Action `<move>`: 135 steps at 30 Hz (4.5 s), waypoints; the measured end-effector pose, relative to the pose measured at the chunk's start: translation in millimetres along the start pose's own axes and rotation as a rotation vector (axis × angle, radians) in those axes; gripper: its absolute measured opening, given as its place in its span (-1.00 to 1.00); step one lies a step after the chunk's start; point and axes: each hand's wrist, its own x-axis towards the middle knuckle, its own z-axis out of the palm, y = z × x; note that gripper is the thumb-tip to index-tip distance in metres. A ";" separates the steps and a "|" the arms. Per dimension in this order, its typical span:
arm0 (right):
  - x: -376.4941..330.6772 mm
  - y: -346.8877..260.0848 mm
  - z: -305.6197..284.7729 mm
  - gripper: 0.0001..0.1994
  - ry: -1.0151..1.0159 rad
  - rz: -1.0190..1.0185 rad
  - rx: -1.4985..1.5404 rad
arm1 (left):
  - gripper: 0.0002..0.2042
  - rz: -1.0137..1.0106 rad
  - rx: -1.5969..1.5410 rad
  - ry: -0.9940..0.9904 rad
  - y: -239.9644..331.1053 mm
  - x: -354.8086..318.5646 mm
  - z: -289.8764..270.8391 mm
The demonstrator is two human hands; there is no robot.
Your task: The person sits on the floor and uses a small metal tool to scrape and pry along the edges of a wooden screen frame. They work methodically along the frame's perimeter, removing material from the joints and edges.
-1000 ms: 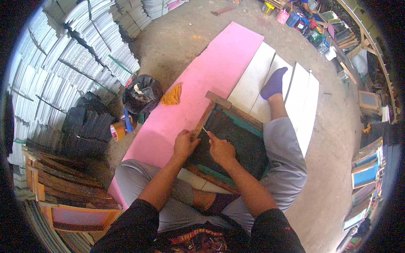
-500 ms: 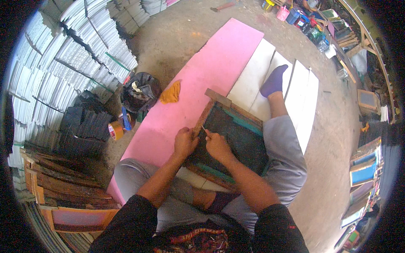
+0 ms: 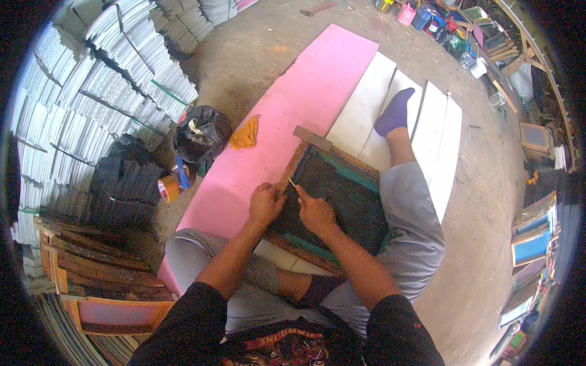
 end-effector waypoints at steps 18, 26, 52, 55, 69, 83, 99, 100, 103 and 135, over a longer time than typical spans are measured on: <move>17.3 33.7 24.9 -0.54 0.151 -0.140 0.190 | -0.66 0.007 0.016 -0.027 6.2 3.9 -4.7; 4.4 0.4 0.7 -0.53 0.032 0.002 -0.151 | -0.67 0.005 -0.003 -0.011 0.4 -1.1 -5.7; -1.6 -1.2 -12.8 -0.59 0.086 0.058 -0.067 | -0.56 -0.038 -0.078 -0.023 2.6 -0.8 -4.9; -3.2 -6.0 -14.7 -0.59 0.084 0.061 -0.102 | -0.56 -0.038 -0.089 -0.007 -0.1 -2.0 -2.8; -2.3 -44.7 -40.5 -0.52 -0.054 0.085 -0.292 | -0.62 -0.001 -0.061 0.021 -1.9 -1.0 -1.1; 17.4 27.7 14.1 -0.53 0.163 -0.120 0.088 | -0.69 0.027 -0.034 -0.020 3.8 6.4 -2.3; 15.0 21.2 8.7 -0.58 0.268 -0.235 0.267 | -0.59 -0.034 -0.058 -0.056 2.5 2.6 -10.3; 13.0 26.5 9.9 -0.58 0.209 -0.150 0.181 | -0.59 -0.047 -0.061 -0.066 4.3 3.2 -10.0; -6.3 -4.1 -10.6 -0.57 0.055 0.029 -0.025 | -0.59 -0.072 -0.029 -0.050 2.1 -4.7 -8.9; -10.5 -37.2 -23.3 -0.53 -0.085 0.085 -0.375 | -0.68 -0.057 0.019 -0.053 2.7 0.2 -5.7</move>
